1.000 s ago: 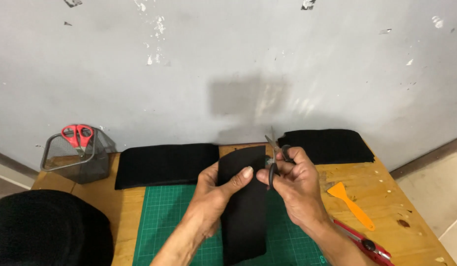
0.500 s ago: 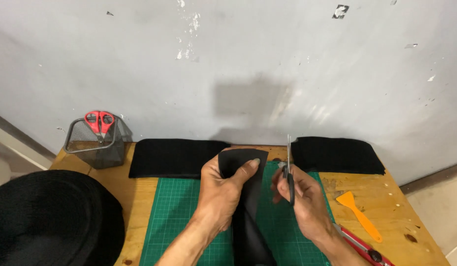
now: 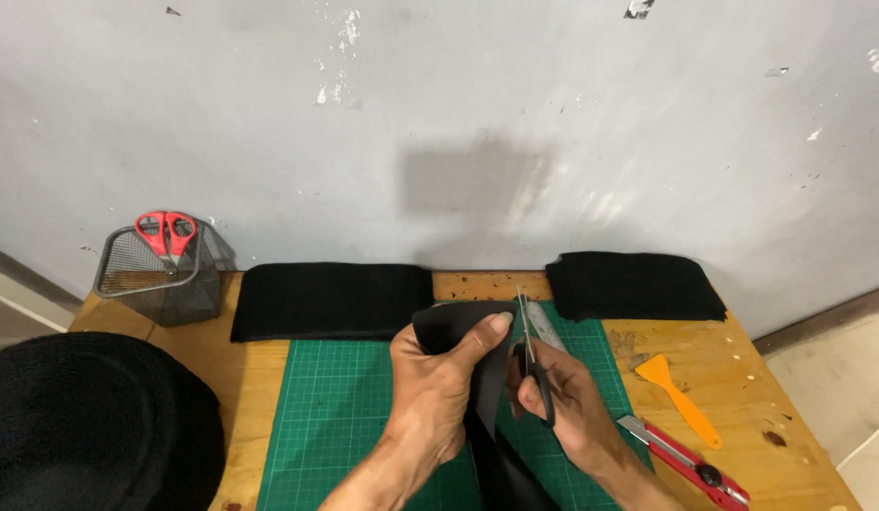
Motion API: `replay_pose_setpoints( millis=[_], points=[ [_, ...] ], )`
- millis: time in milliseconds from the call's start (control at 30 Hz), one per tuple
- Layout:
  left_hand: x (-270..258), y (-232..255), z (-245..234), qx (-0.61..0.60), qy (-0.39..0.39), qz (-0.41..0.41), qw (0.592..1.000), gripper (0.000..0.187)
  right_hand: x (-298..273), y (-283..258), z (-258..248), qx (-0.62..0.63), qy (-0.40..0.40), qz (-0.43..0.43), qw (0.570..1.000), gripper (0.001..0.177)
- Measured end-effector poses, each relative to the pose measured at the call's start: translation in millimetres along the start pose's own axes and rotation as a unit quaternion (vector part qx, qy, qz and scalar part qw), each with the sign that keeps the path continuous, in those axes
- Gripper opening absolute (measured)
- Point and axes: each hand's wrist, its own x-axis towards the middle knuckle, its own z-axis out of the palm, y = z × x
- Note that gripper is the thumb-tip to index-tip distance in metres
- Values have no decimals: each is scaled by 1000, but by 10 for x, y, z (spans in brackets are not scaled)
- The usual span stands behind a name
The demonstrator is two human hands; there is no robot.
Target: The person is using scissors to carefully trim the edges of a piece of black material on a cutting mat.
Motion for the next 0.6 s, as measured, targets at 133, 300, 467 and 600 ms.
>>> replay_pose_setpoints(
  millis=[133, 300, 467, 600],
  points=[
    [-34, 38, 25, 4, 3, -20, 1000, 19, -11, 40, 2, 16, -24, -14, 999, 51],
    [-73, 62, 22, -7, -45, -13, 999, 17, -16, 59, 4, -18, -21, -13, 1000, 52],
    [-93, 88, 29, -8, -54, -16, 998, 20, -17, 70, 18, -31, -26, -19, 999, 54],
    [-117, 112, 30, -14, -60, -20, 998, 19, -17, 99, 39, -62, -26, -61, 996, 55]
  ],
)
